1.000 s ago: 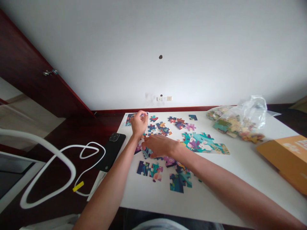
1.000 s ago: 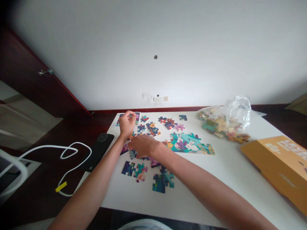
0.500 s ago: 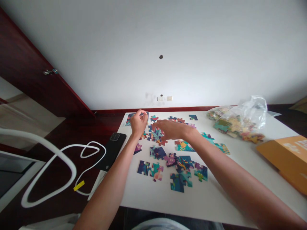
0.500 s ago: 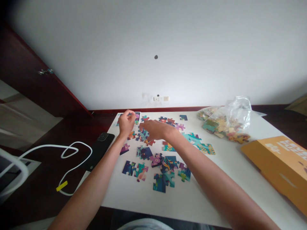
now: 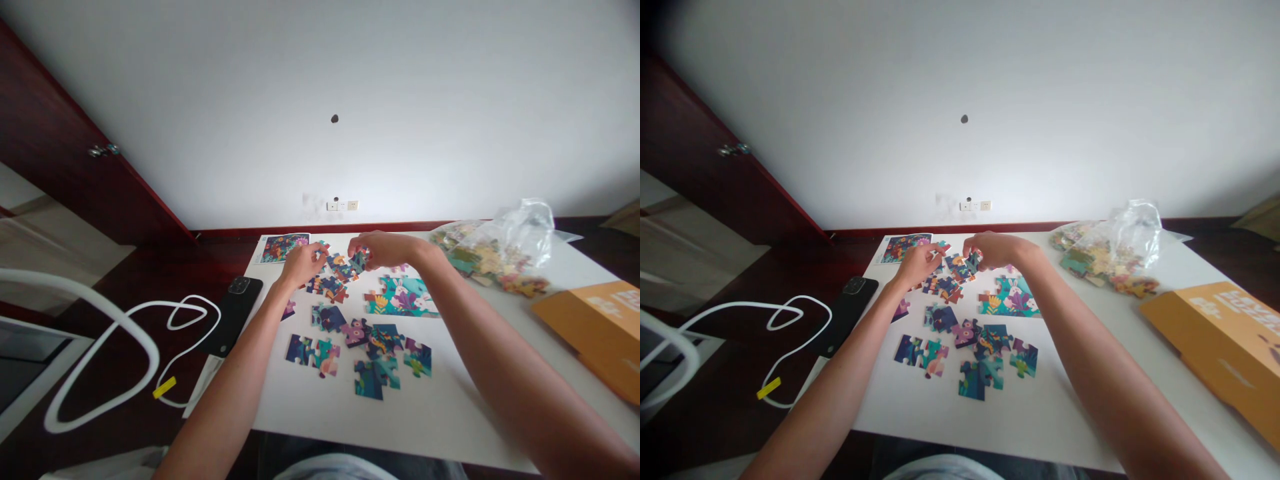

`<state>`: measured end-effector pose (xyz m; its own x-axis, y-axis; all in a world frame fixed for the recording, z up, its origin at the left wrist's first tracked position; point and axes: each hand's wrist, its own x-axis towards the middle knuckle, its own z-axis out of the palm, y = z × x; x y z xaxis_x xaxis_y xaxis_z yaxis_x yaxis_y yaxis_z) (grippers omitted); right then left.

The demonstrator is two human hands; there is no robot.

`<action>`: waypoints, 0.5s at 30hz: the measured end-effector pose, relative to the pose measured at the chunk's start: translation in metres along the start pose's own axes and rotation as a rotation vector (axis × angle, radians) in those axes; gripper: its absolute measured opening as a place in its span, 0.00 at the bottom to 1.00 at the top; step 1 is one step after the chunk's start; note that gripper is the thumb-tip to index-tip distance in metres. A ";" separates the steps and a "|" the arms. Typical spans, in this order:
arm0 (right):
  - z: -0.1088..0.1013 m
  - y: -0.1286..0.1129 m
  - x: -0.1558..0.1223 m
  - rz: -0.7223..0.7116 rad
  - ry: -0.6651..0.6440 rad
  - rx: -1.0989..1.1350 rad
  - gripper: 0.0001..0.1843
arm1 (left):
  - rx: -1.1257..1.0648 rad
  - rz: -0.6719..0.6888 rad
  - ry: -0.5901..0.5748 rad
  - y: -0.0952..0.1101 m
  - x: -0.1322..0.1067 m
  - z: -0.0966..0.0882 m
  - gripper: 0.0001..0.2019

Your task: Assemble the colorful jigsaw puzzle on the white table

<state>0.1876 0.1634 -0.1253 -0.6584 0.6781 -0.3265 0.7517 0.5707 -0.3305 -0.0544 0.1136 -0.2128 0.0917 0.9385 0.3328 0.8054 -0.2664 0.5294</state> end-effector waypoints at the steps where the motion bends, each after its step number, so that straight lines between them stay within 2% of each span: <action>1: -0.001 0.001 -0.001 0.028 -0.009 0.020 0.30 | 0.002 -0.003 -0.006 -0.001 0.000 0.000 0.08; 8: -0.001 0.000 -0.002 0.045 -0.017 0.015 0.28 | -0.036 0.025 -0.079 -0.008 -0.002 0.006 0.07; 11: 0.003 -0.007 0.001 0.014 -0.005 -0.056 0.25 | 0.000 -0.013 -0.025 -0.009 -0.001 0.007 0.07; 15: 0.017 -0.023 0.011 -0.142 0.028 -0.091 0.20 | 0.058 -0.052 0.087 -0.009 0.001 0.005 0.07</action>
<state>0.1628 0.1502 -0.1361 -0.7576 0.6001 -0.2568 0.6527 0.7003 -0.2891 -0.0586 0.1175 -0.2208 -0.0001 0.9272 0.3745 0.8403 -0.2029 0.5027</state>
